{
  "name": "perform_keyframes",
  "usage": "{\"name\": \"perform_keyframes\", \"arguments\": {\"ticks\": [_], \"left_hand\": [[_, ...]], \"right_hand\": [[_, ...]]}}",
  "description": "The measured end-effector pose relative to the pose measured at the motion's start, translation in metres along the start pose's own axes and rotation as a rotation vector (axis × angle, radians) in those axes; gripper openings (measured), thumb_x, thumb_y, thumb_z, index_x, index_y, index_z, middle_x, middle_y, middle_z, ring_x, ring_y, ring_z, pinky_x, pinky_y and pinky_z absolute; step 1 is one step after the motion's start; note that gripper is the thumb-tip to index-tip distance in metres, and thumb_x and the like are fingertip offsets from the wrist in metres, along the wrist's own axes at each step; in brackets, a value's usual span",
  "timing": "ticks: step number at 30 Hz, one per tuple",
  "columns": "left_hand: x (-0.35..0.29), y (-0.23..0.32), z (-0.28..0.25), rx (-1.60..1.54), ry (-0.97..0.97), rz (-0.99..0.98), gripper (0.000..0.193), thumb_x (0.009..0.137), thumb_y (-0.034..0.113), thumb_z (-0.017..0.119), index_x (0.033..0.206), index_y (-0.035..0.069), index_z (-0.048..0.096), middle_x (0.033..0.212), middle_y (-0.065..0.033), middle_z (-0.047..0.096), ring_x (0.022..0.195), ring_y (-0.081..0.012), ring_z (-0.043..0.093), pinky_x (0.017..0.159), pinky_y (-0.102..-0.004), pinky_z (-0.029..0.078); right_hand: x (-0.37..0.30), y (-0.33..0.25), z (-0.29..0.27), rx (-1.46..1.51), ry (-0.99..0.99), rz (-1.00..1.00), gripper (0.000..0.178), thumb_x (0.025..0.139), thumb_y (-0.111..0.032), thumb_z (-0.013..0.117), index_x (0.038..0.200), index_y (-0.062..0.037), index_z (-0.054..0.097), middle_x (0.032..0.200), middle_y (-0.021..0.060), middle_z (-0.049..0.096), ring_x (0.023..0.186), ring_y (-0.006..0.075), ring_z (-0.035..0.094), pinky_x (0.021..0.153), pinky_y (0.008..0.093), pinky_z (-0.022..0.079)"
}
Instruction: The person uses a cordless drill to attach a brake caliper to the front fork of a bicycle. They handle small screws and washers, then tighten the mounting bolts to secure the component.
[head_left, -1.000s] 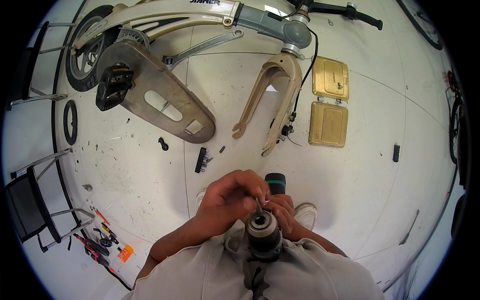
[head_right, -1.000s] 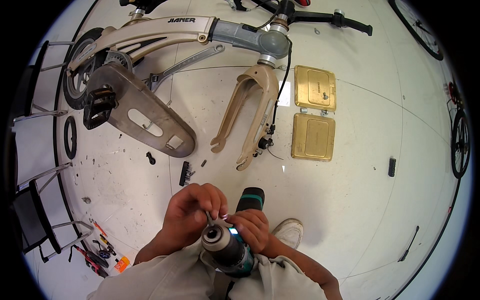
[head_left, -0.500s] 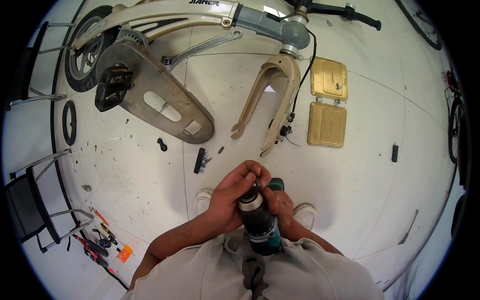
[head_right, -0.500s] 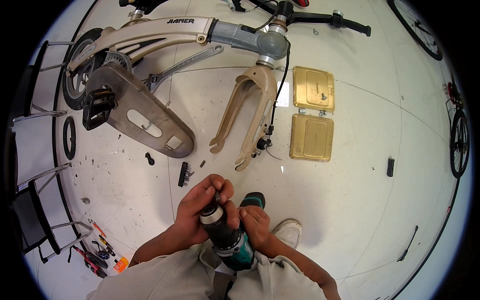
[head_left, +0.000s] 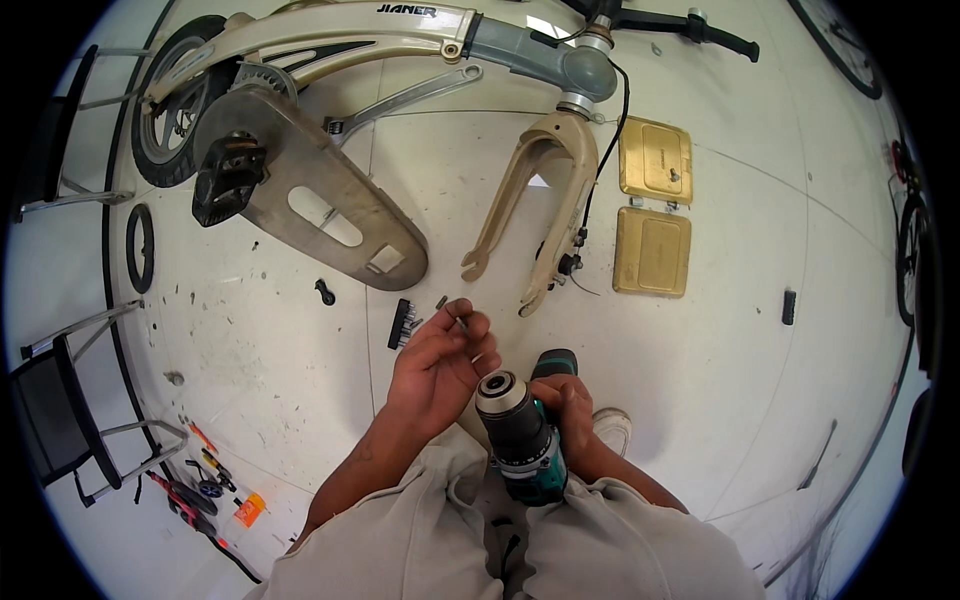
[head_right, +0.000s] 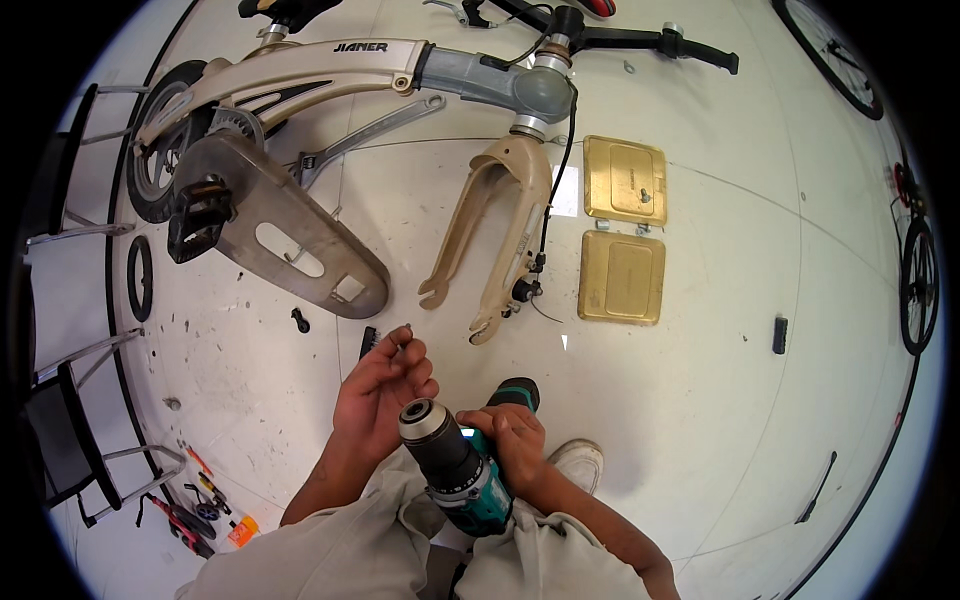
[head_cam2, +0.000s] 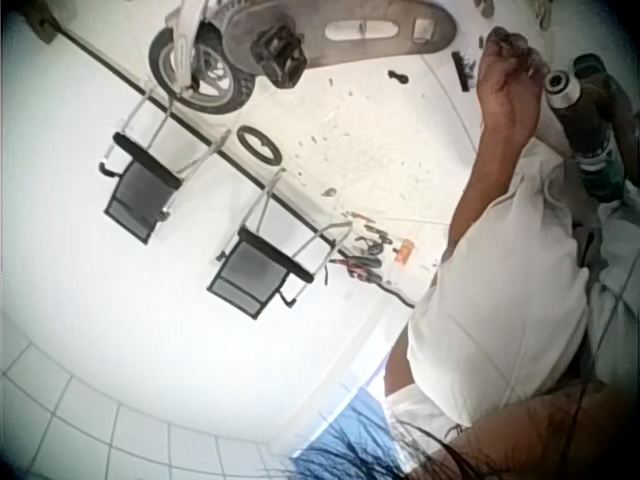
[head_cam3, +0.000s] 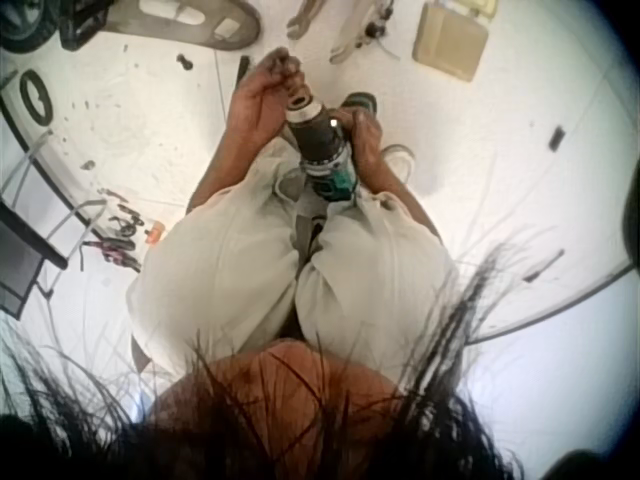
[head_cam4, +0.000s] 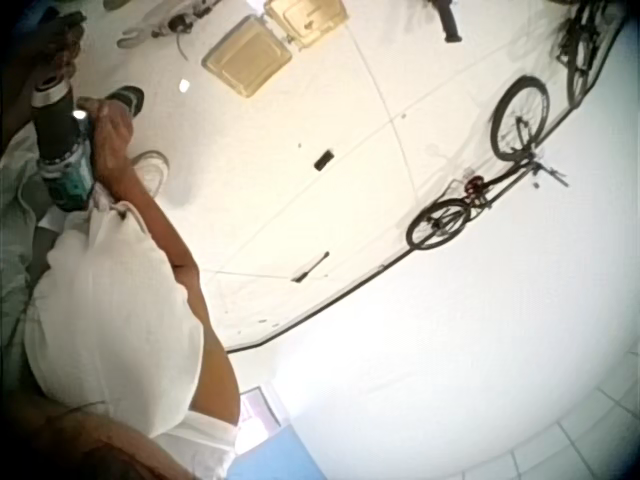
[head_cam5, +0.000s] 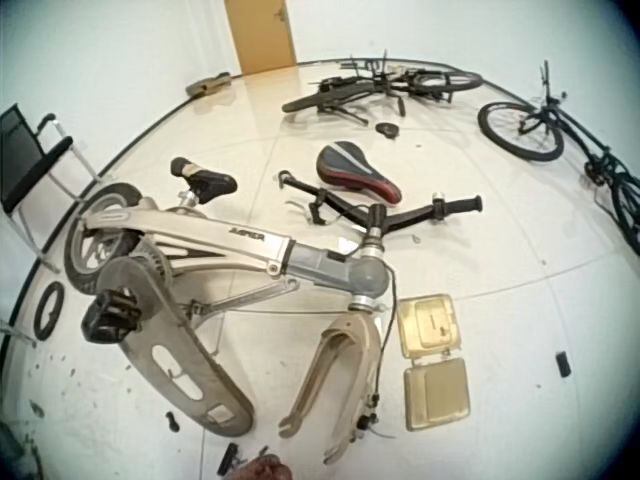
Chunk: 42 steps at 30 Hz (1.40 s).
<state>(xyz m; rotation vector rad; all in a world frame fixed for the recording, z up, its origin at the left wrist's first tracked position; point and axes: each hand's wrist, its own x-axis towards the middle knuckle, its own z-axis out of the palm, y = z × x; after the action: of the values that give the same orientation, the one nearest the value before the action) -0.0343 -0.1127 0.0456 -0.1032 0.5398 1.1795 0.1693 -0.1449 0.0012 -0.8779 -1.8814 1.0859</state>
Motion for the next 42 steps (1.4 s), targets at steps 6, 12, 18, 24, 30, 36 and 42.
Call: {"name": "perform_keyframes", "arguments": {"ticks": [6, 12, 18, 24, 30, 36, 42], "left_hand": [[-0.021, -0.005, 0.032, 0.574, -0.129, -0.063, 0.055, 0.071, 0.027, 0.074, 0.114, -0.001, 0.055, 0.095, -0.0062, 0.051, 0.092, -0.0178, 0.052, 0.082, -0.0302, 0.040], [-0.027, 0.004, 0.048, 1.097, -0.175, -0.110, 0.057, 0.062, 0.033, 0.083, 0.105, 0.003, 0.063, 0.090, -0.0035, 0.049, 0.085, -0.0141, 0.048, 0.075, -0.0263, 0.036], [-0.027, 0.003, 0.049, 1.144, -0.265, -0.099, 0.055, 0.063, 0.035, 0.083, 0.105, 0.004, 0.063, 0.087, -0.0034, 0.049, 0.081, -0.0143, 0.048, 0.072, -0.0264, 0.036], [-0.030, 0.003, 0.047, 1.175, -0.251, -0.012, 0.052, 0.062, 0.030, 0.081, 0.103, 0.004, 0.064, 0.088, -0.0046, 0.051, 0.083, -0.0151, 0.049, 0.074, -0.0273, 0.037], [-0.034, 0.005, 0.041, 1.171, -0.099, -0.058, 0.047, 0.066, 0.026, 0.078, 0.104, 0.003, 0.062, 0.089, -0.0040, 0.049, 0.085, -0.0145, 0.049, 0.076, -0.0274, 0.038], [-0.032, -0.003, 0.029, 1.118, -0.034, -0.060, 0.043, 0.072, 0.023, 0.076, 0.106, 0.002, 0.060, 0.090, -0.0024, 0.046, 0.085, -0.0127, 0.048, 0.075, -0.0262, 0.038], [-0.029, -0.003, 0.024, 1.108, -0.032, -0.066, 0.046, 0.071, 0.027, 0.076, 0.105, 0.000, 0.061, 0.090, -0.0023, 0.047, 0.084, -0.0122, 0.048, 0.076, -0.0259, 0.038]], "right_hand": [[0.004, -0.001, 0.001, -0.048, 0.055, -0.101, 0.028, 0.095, -0.002, 0.041, 0.121, 0.0082, 0.039, 0.096, 0.0214, 0.066, 0.075, 0.0325, 0.064, 0.068, 0.0411, 0.051], [-0.003, -0.003, 0.005, -0.022, 0.073, -0.104, 0.035, 0.085, 0.002, 0.051, 0.117, 0.0113, 0.040, 0.090, 0.0205, 0.064, 0.074, 0.0330, 0.063, 0.066, 0.0426, 0.051], [-0.002, -0.009, 0.005, -0.027, 0.064, -0.132, 0.030, 0.083, 0.003, 0.054, 0.110, 0.0129, 0.045, 0.089, 0.0218, 0.063, 0.074, 0.0329, 0.064, 0.067, 0.0440, 0.051], [0.013, -0.016, 0.007, -0.010, 0.094, -0.077, 0.038, 0.078, -0.002, 0.059, 0.113, 0.0108, 0.051, 0.105, 0.0241, 0.062, 0.085, 0.0319, 0.064, 0.074, 0.0410, 0.050], [0.014, -0.012, 0.012, -0.162, 0.135, -0.044, 0.041, 0.067, -0.007, 0.064, 0.105, 0.0041, 0.060, 0.113, 0.0186, 0.061, 0.091, 0.0279, 0.062, 0.079, 0.0362, 0.049], [0.007, 0.003, 0.018, -0.265, 0.197, -0.069, 0.038, 0.066, -0.009, 0.063, 0.102, 0.0023, 0.063, 0.110, 0.0148, 0.063, 0.088, 0.0257, 0.063, 0.078, 0.0344, 0.048], [0.008, 0.006, 0.017, -0.240, 0.198, -0.069, 0.040, 0.067, -0.009, 0.062, 0.105, 0.0031, 0.062, 0.112, 0.0157, 0.062, 0.088, 0.0266, 0.063, 0.079, 0.0350, 0.048]]}}
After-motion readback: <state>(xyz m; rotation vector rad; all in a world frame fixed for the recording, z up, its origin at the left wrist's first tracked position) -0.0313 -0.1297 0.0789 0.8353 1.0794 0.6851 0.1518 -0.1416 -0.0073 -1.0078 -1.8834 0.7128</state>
